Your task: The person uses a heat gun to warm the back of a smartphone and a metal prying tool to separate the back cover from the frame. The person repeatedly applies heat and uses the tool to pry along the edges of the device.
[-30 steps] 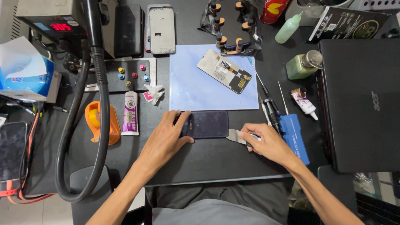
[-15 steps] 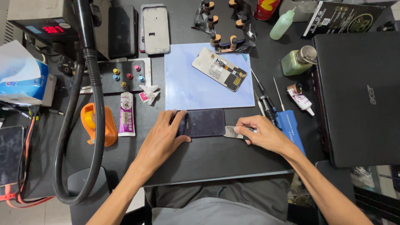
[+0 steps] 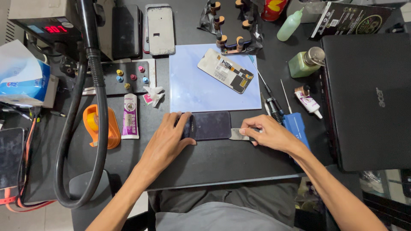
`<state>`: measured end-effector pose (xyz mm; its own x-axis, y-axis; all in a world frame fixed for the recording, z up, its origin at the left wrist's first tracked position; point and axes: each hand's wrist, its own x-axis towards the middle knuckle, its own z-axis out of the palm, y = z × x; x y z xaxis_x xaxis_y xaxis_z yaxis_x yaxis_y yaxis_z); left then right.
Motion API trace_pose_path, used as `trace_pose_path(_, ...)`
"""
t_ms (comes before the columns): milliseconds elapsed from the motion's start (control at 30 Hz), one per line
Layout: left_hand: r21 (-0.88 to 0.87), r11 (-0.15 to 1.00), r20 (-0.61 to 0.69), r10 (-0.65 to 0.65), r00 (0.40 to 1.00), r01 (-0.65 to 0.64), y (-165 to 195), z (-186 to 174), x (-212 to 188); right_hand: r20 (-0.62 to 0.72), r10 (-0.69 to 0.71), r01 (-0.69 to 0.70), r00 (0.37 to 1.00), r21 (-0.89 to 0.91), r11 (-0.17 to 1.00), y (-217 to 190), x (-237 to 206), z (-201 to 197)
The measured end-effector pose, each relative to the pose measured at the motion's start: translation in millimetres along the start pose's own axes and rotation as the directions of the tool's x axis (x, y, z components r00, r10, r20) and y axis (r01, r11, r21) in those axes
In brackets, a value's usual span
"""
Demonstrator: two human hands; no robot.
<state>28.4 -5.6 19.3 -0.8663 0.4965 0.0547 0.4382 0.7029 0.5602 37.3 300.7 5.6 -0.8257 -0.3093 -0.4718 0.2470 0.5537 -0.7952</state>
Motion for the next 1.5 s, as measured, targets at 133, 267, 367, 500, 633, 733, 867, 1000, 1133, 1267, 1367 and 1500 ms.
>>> trace_pose_path(133, -0.002, 1.000, -0.003, 0.005, 1.000, -0.005, 0.6, -1.2, -0.5, 0.032, 0.006, -0.006, 0.999, 0.003, 1.000, -1.5, 1.5, -2.7)
trace_pose_path(267, -0.013, 1.000, -0.001, 0.003, 1.000, -0.003, 1.0, -0.8, 0.4, 0.050, -0.035, 0.035, 0.998, 0.000, 0.999, -2.1, 4.6, -5.6)
trace_pose_path(367, -0.024, 1.000, 0.017, -0.017, 1.000, 0.017, 0.8, -1.1, -0.5, 0.046, -0.038, 0.039, 0.998, -0.024, 0.999, -2.7, 5.3, -4.9)
trace_pose_path(500, -0.007, 1.000, -0.008, 0.023, 1.000, -0.023, 0.6, -1.5, -0.6, 0.007, -0.012, 0.013, 1.000, -0.059, 0.998, -3.5, 1.5, -0.8)
trace_pose_path(633, -0.003, 1.000, -0.011, 0.029, 1.000, -0.029, 0.1, -2.0, -0.1, -0.032, 0.024, -0.024, 0.999, 0.005, 1.000, -2.8, -2.6, 6.2)
trace_pose_path(733, -0.011, 1.000, -0.009, 0.026, 1.000, -0.026, 0.6, -1.9, -1.1, -0.060, -0.040, 0.038, 0.997, -0.027, 0.999, -1.3, -4.9, 11.7)
trace_pose_path(867, -0.014, 1.000, -0.011, 0.027, 1.000, -0.027, 1.3, -1.7, -1.4, -0.103, -0.014, 0.014, 0.995, 0.001, 1.000, -1.0, -9.1, 17.5)
trace_pose_path(1000, -0.006, 0.999, -0.022, 0.035, 0.999, -0.035, 1.4, -1.6, -0.8, -0.119, 0.070, -0.062, 0.990, 0.073, 0.995, -3.2, -12.3, 24.3)
trace_pose_path(1133, -0.008, 0.999, -0.022, 0.032, 0.999, -0.033, 1.0, -1.1, -1.5, -0.138, 0.058, -0.045, 0.989, 0.093, 0.995, -4.2, -15.2, 30.5)
trace_pose_path(1267, 0.005, 1.000, -0.019, 0.024, 1.000, -0.024, 0.8, 0.9, 0.2, -0.156, 0.052, -0.039, 0.986, 0.084, 0.996, -5.1, -17.1, 33.0)
trace_pose_path(1367, -0.007, 1.000, 0.003, -0.006, 1.000, 0.006, 0.1, 0.7, -1.8, -0.161, 0.043, -0.031, 0.986, 0.077, 0.997, -6.9, -17.7, 34.8)
trace_pose_path(1500, 0.001, 1.000, -0.017, 0.004, 1.000, -0.004, -0.8, 2.7, -2.6, -0.185, 0.016, -0.002, 0.983, 0.077, 0.997, -9.2, -19.7, 39.3)
